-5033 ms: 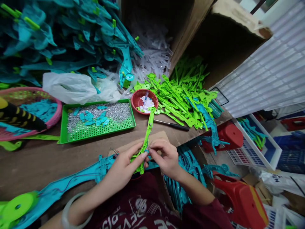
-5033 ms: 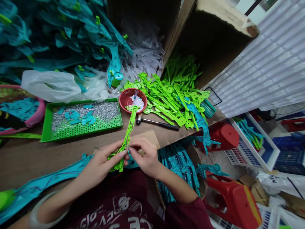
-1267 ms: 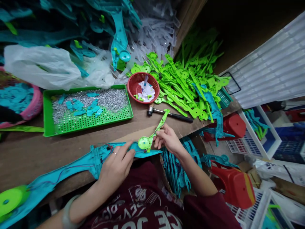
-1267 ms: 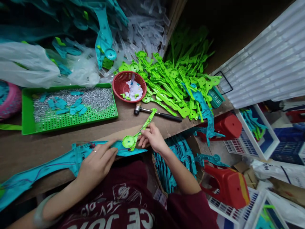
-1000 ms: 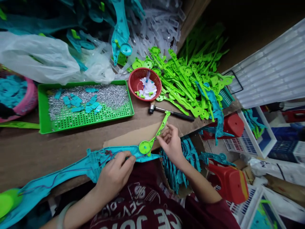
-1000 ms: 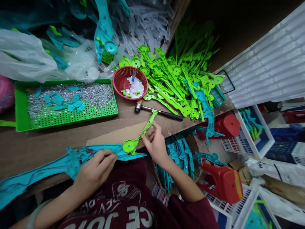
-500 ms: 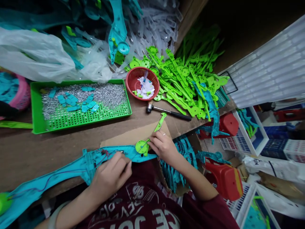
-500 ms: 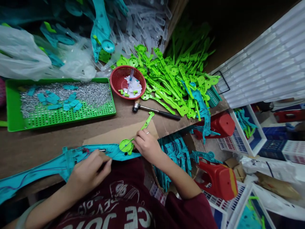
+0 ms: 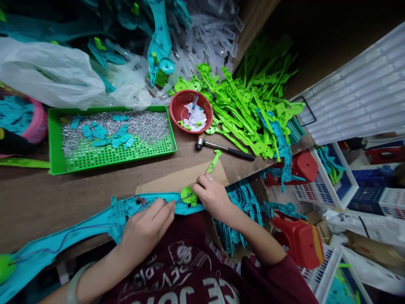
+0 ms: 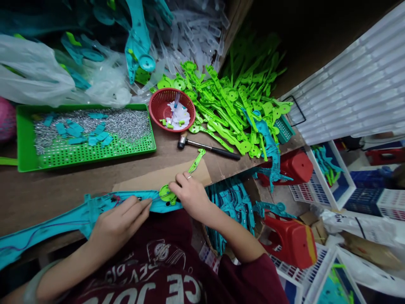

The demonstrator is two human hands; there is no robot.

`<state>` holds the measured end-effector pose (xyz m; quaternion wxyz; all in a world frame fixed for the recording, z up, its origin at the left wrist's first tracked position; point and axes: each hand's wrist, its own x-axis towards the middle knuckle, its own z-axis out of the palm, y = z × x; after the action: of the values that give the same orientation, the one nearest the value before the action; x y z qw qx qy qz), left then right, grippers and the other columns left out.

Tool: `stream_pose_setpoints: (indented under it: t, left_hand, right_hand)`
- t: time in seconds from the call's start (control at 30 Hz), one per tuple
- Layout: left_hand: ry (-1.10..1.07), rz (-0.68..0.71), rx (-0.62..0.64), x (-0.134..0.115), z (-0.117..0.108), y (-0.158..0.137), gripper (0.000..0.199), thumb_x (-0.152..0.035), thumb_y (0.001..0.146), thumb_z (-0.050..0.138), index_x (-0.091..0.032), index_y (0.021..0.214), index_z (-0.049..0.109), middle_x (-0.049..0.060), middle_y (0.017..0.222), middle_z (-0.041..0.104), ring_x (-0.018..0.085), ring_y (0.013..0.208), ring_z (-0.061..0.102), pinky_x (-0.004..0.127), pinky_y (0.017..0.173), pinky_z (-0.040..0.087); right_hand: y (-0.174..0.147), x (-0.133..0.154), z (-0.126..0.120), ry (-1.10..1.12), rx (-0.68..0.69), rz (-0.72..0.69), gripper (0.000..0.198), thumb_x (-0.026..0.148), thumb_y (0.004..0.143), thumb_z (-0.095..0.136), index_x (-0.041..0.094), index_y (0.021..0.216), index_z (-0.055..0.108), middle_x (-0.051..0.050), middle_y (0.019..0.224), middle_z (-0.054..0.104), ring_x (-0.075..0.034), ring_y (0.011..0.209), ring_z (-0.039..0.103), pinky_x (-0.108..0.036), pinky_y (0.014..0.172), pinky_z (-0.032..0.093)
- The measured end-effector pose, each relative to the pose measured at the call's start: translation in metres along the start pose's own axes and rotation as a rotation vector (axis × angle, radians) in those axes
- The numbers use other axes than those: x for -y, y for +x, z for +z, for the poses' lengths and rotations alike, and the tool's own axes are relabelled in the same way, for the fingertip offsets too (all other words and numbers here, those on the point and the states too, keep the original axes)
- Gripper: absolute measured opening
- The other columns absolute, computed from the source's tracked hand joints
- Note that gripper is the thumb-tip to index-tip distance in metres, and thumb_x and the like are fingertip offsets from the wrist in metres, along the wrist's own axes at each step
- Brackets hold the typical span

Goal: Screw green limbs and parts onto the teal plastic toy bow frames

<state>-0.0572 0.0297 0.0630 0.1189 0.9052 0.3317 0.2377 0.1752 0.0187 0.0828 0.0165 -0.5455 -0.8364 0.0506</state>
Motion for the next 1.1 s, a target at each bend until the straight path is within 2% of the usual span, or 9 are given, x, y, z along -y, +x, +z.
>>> stream_pose_setpoints:
  t: [0.13, 0.23, 0.33, 0.47, 0.6, 0.77, 0.87, 0.97, 1.1]
  left_hand:
    - [0.062, -0.114, 0.028, 0.001, 0.003, 0.007, 0.029, -0.023, 0.101, 0.046, -0.019, 0.082, 0.068, -0.001, 0.065, 0.055, 0.014, 0.055, 0.057, 0.028, 0.052, 0.036]
    - [0.145, -0.188, 0.132, -0.004, 0.003, 0.019, 0.029, -0.020, 0.097, 0.049, -0.020, 0.072, 0.064, 0.000, 0.065, 0.056, 0.017, 0.051, 0.057, 0.030, 0.046, 0.029]
    - [0.192, -0.240, 0.272, -0.009, 0.000, 0.035, 0.025, -0.014, 0.093, 0.050, -0.019, 0.074, 0.064, 0.002, 0.068, 0.061, 0.019, 0.051, 0.060, 0.029, 0.043, 0.024]
    - [0.230, -0.240, 0.392, -0.012, -0.002, 0.045, 0.025, -0.009, 0.094, 0.046, -0.018, 0.081, 0.066, 0.003, 0.073, 0.064, 0.019, 0.055, 0.063, 0.028, 0.042, 0.024]
    - [0.248, -0.074, 0.320, -0.007, -0.001, 0.027, 0.024, -0.006, 0.092, 0.047, -0.016, 0.086, 0.069, 0.003, 0.075, 0.062, 0.017, 0.059, 0.063, 0.027, 0.045, 0.033]
    - [0.350, 0.211, 0.211, -0.005, 0.006, -0.010, 0.035, -0.027, 0.100, 0.050, -0.007, 0.125, 0.063, 0.005, 0.080, 0.060, 0.015, 0.065, 0.058, 0.027, 0.050, 0.038]
    - [0.413, 0.249, 0.203, -0.006, 0.016, -0.018, 0.036, -0.020, 0.095, 0.054, -0.010, 0.128, 0.063, 0.005, 0.084, 0.060, 0.015, 0.068, 0.056, 0.028, 0.051, 0.036]
    - [0.351, 0.277, 0.122, -0.005, 0.026, -0.015, 0.033, -0.014, 0.088, 0.054, -0.016, 0.116, 0.071, 0.008, 0.100, 0.064, 0.017, 0.083, 0.059, 0.029, 0.064, 0.042]
    - [0.251, 0.316, -0.023, -0.004, 0.037, -0.007, 0.030, -0.016, 0.088, 0.050, -0.022, 0.101, 0.077, 0.007, 0.117, 0.067, 0.022, 0.107, 0.056, 0.035, 0.088, 0.041]
  right_hand:
    - [-0.006, -0.004, 0.007, 0.009, -0.031, -0.117, 0.011, 0.016, 0.098, 0.052, 0.018, 0.100, 0.063, -0.007, 0.093, 0.056, -0.020, 0.084, 0.048, -0.030, 0.066, 0.037]
    - [-0.007, -0.011, 0.008, 0.014, -0.084, -0.225, 0.014, 0.015, 0.099, 0.049, 0.017, 0.101, 0.063, -0.008, 0.093, 0.059, -0.019, 0.083, 0.049, -0.029, 0.066, 0.038]
    - [-0.006, -0.014, 0.001, 0.032, -0.124, -0.339, 0.019, 0.014, 0.101, 0.045, 0.017, 0.110, 0.062, -0.008, 0.096, 0.062, -0.018, 0.083, 0.052, -0.030, 0.069, 0.042]
    - [-0.003, -0.005, -0.007, 0.030, -0.041, -0.394, 0.023, 0.015, 0.102, 0.043, 0.016, 0.117, 0.060, -0.009, 0.100, 0.065, -0.020, 0.087, 0.054, -0.033, 0.074, 0.046]
    - [-0.003, 0.005, -0.007, 0.017, 0.065, -0.332, 0.022, 0.017, 0.101, 0.043, 0.013, 0.115, 0.061, -0.010, 0.094, 0.064, -0.022, 0.089, 0.054, -0.036, 0.074, 0.046]
    - [-0.005, 0.008, -0.008, -0.007, 0.121, -0.324, 0.019, 0.020, 0.099, 0.049, 0.012, 0.112, 0.062, -0.011, 0.097, 0.063, -0.023, 0.091, 0.053, -0.036, 0.074, 0.045]
    - [-0.005, 0.010, -0.016, -0.031, 0.138, -0.353, 0.015, 0.020, 0.095, 0.058, 0.012, 0.107, 0.065, -0.009, 0.097, 0.064, -0.022, 0.087, 0.056, -0.036, 0.071, 0.048]
    - [0.010, -0.002, -0.034, 0.130, 0.072, -0.307, 0.009, 0.018, 0.094, 0.061, 0.015, 0.092, 0.069, -0.005, 0.083, 0.067, -0.017, 0.076, 0.060, -0.029, 0.065, 0.051]
    - [0.084, -0.063, -0.086, 0.331, -0.065, -0.114, 0.055, 0.033, 0.106, 0.025, 0.011, 0.082, 0.069, 0.002, 0.070, 0.062, -0.006, 0.072, 0.065, -0.016, 0.070, 0.054]
